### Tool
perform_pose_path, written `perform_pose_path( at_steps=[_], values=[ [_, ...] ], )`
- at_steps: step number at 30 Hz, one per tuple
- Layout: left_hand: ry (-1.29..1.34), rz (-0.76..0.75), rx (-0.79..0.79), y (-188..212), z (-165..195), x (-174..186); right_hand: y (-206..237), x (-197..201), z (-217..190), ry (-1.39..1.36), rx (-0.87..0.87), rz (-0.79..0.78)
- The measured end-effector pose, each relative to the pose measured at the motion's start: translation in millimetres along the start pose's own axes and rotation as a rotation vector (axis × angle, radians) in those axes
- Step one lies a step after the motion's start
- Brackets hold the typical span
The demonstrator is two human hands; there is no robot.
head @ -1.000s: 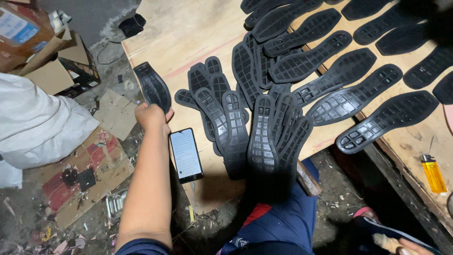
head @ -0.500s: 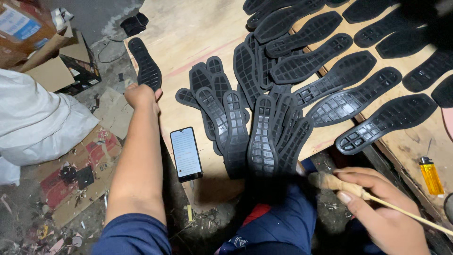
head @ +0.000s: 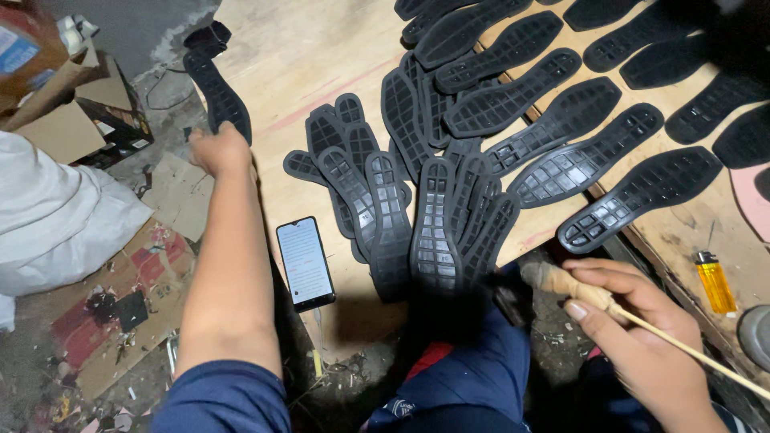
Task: The person sits at a workbench holding a rubber shoe sole in one hand and brushes glue from a small container onto the sole's surface using a long-handled brush. They coat different areas of the sole, then place the finished sole onto a growing stack of coated soles on the bench and pick up the next one.
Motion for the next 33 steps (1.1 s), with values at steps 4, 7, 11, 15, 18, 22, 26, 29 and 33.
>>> perform_pose_path(
  at_steps=[4, 7, 11, 15, 18, 22, 26, 29, 33],
  values=[
    [0.118, -0.403, -0.303, 87.5, 1.7, -6.5, 3.1, -2.6, -0.4, -0.076, 0.153, 0.09],
    [0.059, -0.917, -0.363, 198.3, -1.7, -6.2, 13.8, -5.5, 9.0, -0.281, 0.071, 0.177],
    [-0.396, -0.761, -0.9, 274.7, 13.1, -2.8, 39.7, 1.3, 20.4, -0.462, -0.043, 0.281],
    [-0.376, -0.95, -0.643, 279.7, 15.3, -20.1, 80.3, 34.7, 18.5, 0.051, 0.162, 0.399],
    [-0.363, -0.954, -0.569, 271.5, 14.9, -21.0, 110.5, 76.3, 24.5, 0.511, 0.111, 0.568],
    [-0.329, -0.978, -0.483, 272.1, 19.6, -7.4, 129.7, 124.3, 51.4, 0.706, -0.023, 0.636],
    [0.73, -1.286, -0.067, 285.3, 44.6, 3.1, 124.5, 144.9, 82.1, 0.785, -0.02, 0.534],
    [1.164, -1.505, 0.295, 308.1, 60.0, 29.0, 113.2, 149.5, 96.5, 0.686, -0.013, 0.528],
    [1.402, -1.659, 0.589, 359.3, 67.4, 50.3, 100.0, 149.3, 100.5, 0.755, 0.03, 0.544]
  ],
)
Point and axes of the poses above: each hand's wrist, its own y-axis away from the middle knuckle, its own x-axis out of the back of the hand, z = x × y, the point moved 2 cm from there along -y, towards the middle knuckle, and after that the axes turned 15 degrees about -z, right-handed, at the moved point
